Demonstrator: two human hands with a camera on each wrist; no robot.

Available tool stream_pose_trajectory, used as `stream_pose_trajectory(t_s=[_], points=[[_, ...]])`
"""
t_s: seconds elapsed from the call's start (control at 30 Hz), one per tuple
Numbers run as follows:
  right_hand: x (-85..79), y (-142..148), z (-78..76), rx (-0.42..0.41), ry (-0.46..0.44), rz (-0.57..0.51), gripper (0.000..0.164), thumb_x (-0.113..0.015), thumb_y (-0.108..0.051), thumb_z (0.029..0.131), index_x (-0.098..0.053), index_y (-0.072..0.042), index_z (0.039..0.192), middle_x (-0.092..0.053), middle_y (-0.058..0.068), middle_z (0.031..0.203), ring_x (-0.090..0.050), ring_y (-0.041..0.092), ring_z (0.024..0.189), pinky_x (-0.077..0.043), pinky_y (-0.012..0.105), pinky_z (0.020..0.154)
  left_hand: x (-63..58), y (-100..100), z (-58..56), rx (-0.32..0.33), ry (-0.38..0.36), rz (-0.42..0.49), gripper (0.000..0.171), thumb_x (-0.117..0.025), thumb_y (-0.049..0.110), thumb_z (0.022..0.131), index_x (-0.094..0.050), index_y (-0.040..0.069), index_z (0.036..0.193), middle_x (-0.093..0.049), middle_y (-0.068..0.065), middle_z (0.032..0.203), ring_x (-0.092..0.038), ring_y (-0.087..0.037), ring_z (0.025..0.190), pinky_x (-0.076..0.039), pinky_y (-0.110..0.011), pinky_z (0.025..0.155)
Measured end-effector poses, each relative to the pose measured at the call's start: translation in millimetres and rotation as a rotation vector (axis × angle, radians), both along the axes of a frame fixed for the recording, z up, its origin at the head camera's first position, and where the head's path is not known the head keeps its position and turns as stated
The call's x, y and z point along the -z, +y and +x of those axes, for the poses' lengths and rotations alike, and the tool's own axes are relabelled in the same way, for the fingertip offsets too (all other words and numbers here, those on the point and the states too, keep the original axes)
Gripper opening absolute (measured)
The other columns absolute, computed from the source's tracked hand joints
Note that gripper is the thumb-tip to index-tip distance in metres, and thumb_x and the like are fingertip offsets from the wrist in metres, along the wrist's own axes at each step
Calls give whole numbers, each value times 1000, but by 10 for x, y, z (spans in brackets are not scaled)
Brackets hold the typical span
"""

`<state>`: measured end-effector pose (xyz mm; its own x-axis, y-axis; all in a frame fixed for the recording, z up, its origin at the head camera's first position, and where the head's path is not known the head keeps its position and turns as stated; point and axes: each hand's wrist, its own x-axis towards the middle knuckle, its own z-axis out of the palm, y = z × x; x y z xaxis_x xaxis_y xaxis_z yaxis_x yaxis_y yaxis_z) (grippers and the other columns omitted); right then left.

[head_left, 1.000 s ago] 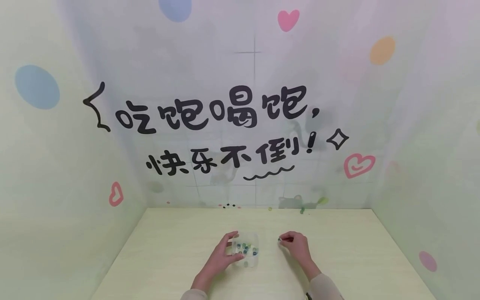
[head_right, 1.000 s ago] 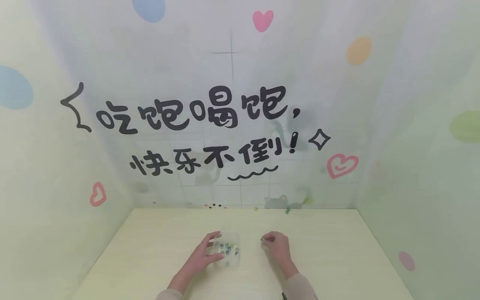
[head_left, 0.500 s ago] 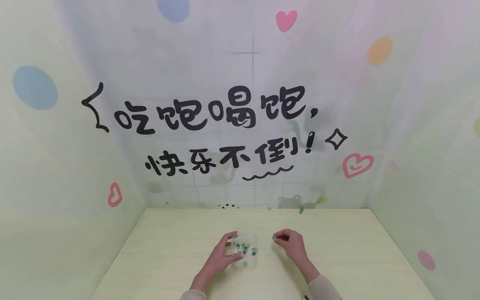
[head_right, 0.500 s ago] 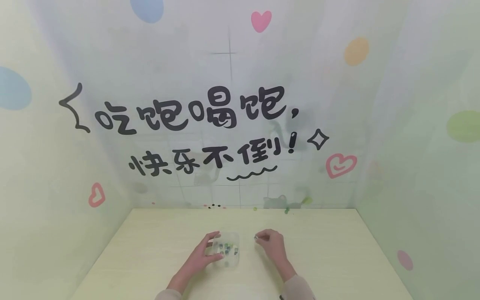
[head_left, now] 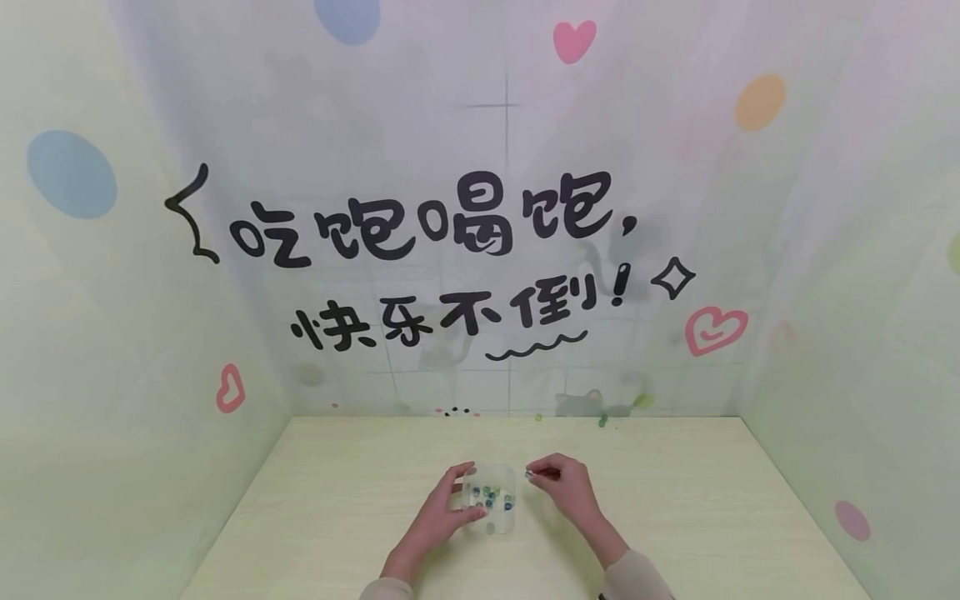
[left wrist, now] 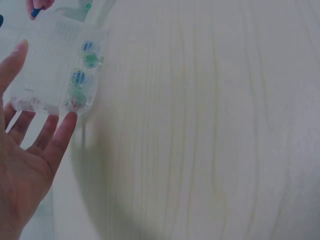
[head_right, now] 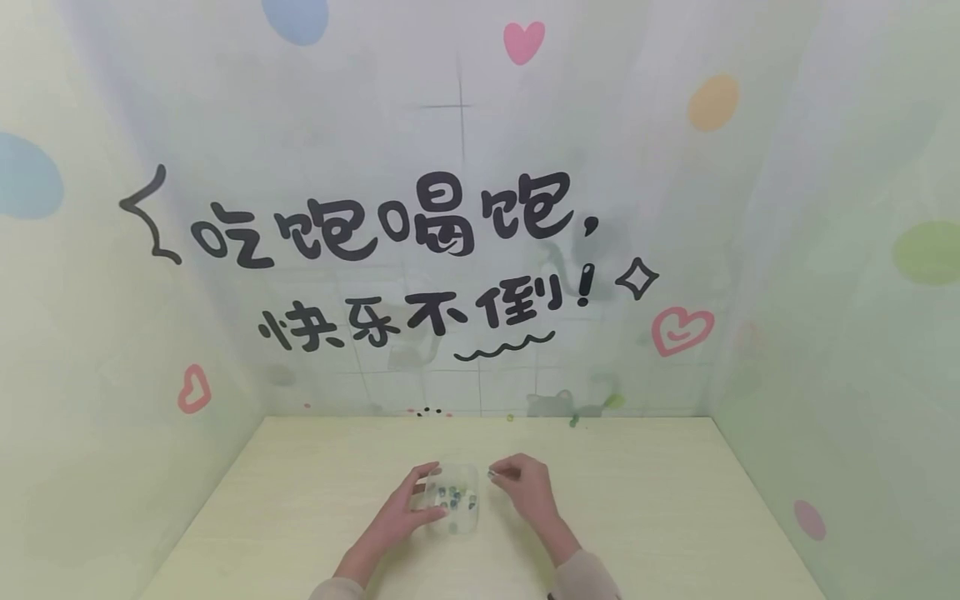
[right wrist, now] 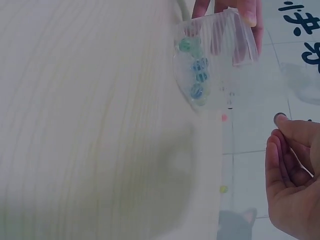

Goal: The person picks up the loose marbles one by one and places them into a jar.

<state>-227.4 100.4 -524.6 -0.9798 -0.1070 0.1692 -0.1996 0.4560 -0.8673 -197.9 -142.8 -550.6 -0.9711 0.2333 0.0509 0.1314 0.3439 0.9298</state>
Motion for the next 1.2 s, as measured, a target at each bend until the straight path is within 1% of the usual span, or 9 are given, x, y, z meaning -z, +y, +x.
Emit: stream_pose_trajectory(t_s=[0.17, 0.3, 0.47, 0.7, 0.83, 1.2], points=[[-58, -67, -2, -41, 21, -10, 11, -73, 2, 85, -74, -3, 95, -74, 12, 94, -67, 14, 81, -56, 15, 68, -36, 10, 8, 3, 3, -9, 77, -78, 20, 87, -37, 8, 151, -40, -23, 154, -45, -51, 132, -58, -49, 94], [-81, -107, -7, -68, 41, 14, 11, -73, 1, 86, -74, -4, 95, -74, 12, 95, -67, 14, 82, -56, 14, 69, -30, 19, -2, 6, 14, -23, 78, -78, 20, 87, -36, 7, 151, -40, -24, 153, -44, -53, 132, -58, -50, 94], [-98, -148, -1, -92, 57, 42, 11, -73, -1, 87, -75, -5, 96, -74, 10, 95, -67, 15, 83, -57, 15, 71, -22, 29, -9, 1, 14, -38, 78, -78, 21, 87, -35, 6, 151, -41, -23, 153, -45, -52, 132, -59, -48, 94], [-97, -174, 5, -97, 85, 56, 14, -72, 2, 86, -74, -4, 98, -73, 10, 95, -68, 17, 85, -59, 19, 74, -35, 32, 7, 6, 13, -27, 77, -78, 19, 87, -36, 6, 151, -40, -25, 153, -43, -53, 133, -58, -50, 94], [-94, -172, 11, -99, 100, 54, 14, -72, 3, 86, -74, -3, 99, -73, 10, 94, -68, 17, 84, -60, 21, 74, -35, 31, 12, 5, 14, -30, 77, -78, 18, 87, -37, 6, 150, -41, -25, 153, -43, -54, 133, -59, -49, 94], [-99, -129, 41, -75, 84, 48, 14, -72, 2, 86, -74, -2, 100, -73, 11, 96, -68, 19, 86, -61, 23, 75, -21, 1, 22, -3, 6, -15, 77, -78, 20, 87, -36, 7, 150, -41, -23, 153, -46, -50, 132, -59, -47, 93]])
